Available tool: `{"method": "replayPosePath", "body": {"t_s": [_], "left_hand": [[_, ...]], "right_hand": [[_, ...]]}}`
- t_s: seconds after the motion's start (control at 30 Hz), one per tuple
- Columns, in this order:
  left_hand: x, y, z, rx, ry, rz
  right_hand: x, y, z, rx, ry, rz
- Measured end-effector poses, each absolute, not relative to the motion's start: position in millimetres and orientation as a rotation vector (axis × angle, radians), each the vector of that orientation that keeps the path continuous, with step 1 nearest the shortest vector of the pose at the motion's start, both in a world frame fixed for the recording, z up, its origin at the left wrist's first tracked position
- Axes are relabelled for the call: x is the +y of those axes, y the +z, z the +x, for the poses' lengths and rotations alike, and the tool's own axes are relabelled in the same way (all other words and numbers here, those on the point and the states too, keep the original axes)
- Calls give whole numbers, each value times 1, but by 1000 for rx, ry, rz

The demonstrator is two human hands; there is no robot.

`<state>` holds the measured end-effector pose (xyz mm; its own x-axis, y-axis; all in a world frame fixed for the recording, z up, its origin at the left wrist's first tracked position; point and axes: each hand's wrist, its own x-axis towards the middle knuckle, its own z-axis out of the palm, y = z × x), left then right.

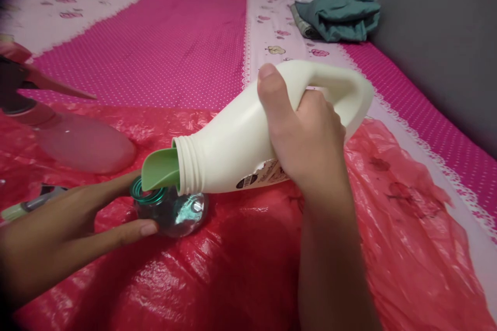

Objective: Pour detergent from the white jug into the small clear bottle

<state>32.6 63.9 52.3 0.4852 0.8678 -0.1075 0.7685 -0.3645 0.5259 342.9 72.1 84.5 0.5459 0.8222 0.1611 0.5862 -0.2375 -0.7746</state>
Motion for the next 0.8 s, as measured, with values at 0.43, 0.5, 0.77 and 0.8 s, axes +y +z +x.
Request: {"method": "replayPosePath", "body": {"t_s": [0.43,0.5,0.77,0.8], "left_hand": [[64,51,31,1305,277,2248],[64,50,31,1311,283,2249],[64,48,30,1322,270,2273],[64,48,31,1322,272,2275]], "right_hand": [[74,85,342,-1077,384,-1948],[74,86,342,-1076,380,-1949],[74,86,341,-1092,388,-1967],[74,85,342,-1118,378,-1949]]}}
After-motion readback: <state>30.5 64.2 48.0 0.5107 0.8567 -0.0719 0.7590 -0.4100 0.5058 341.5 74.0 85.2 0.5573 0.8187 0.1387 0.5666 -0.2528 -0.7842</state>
